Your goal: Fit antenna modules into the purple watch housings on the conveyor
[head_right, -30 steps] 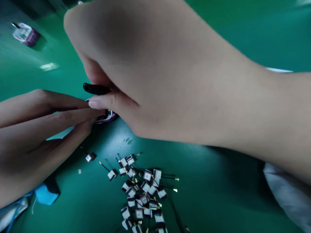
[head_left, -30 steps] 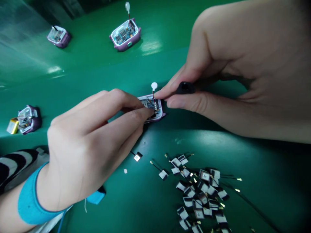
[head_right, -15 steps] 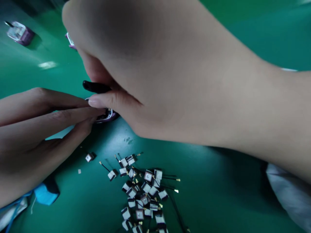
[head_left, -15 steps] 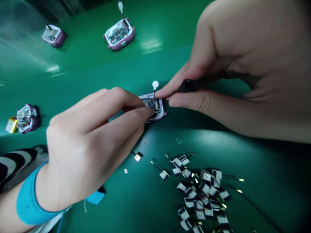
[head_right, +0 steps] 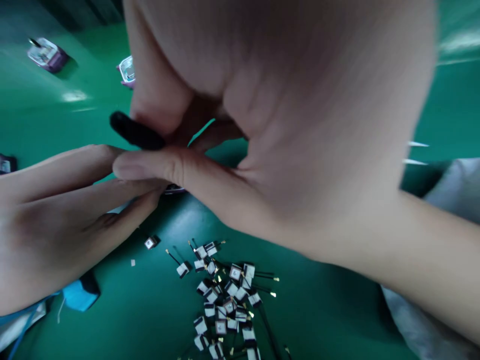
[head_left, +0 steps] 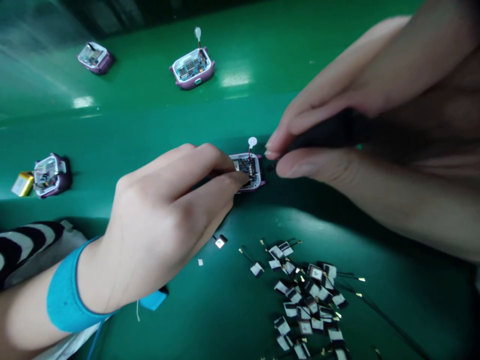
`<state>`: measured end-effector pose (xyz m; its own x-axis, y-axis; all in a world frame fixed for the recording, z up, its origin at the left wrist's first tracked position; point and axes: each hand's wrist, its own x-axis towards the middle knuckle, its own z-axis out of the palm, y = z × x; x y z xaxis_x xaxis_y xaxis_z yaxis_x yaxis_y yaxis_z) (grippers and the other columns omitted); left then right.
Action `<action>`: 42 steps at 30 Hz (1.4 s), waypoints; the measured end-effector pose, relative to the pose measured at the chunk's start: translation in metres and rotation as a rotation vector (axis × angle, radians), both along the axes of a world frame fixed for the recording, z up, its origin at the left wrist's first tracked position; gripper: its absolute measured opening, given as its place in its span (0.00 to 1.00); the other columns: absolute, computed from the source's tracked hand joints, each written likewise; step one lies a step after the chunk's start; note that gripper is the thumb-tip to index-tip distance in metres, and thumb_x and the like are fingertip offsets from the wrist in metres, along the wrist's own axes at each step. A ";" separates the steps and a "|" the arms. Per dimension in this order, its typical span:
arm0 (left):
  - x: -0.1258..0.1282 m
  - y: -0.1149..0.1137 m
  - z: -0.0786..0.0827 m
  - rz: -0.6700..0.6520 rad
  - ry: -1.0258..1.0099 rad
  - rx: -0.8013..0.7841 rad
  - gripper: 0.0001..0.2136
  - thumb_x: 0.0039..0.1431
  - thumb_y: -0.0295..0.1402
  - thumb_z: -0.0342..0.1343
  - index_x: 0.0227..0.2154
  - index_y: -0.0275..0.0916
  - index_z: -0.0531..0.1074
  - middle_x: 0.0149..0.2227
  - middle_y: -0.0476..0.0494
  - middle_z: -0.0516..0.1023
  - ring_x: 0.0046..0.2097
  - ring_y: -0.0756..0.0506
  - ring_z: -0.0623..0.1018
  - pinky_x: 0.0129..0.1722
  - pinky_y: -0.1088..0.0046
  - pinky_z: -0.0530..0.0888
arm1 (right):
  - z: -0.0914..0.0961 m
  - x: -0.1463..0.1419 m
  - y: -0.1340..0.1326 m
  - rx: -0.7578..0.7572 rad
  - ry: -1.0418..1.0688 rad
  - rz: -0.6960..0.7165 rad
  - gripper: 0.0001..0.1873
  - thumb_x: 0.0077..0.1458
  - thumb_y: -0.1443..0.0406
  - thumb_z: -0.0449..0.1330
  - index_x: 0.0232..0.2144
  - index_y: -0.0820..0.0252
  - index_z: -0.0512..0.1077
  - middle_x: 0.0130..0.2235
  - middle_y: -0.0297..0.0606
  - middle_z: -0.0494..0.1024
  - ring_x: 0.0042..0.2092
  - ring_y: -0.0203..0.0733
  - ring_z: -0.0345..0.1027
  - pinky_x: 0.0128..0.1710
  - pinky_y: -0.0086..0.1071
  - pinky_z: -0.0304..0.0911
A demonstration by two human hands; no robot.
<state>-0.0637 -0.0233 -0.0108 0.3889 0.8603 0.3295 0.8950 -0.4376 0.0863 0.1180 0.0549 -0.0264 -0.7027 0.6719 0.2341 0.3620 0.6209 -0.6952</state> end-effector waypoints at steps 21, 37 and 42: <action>0.000 -0.003 -0.001 -0.033 0.077 -0.002 0.15 0.59 0.29 0.44 0.18 0.36 0.65 0.25 0.48 0.68 0.29 0.52 0.70 0.25 0.78 0.65 | 0.009 -0.016 -0.010 0.250 0.032 0.079 0.10 0.50 0.65 0.58 0.18 0.55 0.70 0.25 0.28 0.73 0.27 0.27 0.66 0.24 0.22 0.62; 0.001 -0.002 -0.002 -0.037 0.088 -0.033 0.15 0.60 0.28 0.42 0.19 0.36 0.65 0.27 0.49 0.68 0.32 0.50 0.72 0.27 0.76 0.68 | -0.001 -0.016 -0.020 0.442 -0.033 0.016 0.12 0.49 0.70 0.56 0.19 0.57 0.57 0.26 0.31 0.68 0.28 0.32 0.63 0.27 0.29 0.61; 0.000 0.000 -0.004 -0.064 0.052 -0.042 0.14 0.59 0.28 0.43 0.19 0.37 0.64 0.28 0.48 0.69 0.30 0.50 0.71 0.27 0.75 0.67 | -0.007 -0.017 -0.019 0.452 0.119 0.038 0.14 0.45 0.76 0.54 0.20 0.57 0.53 0.26 0.28 0.68 0.29 0.30 0.64 0.23 0.27 0.57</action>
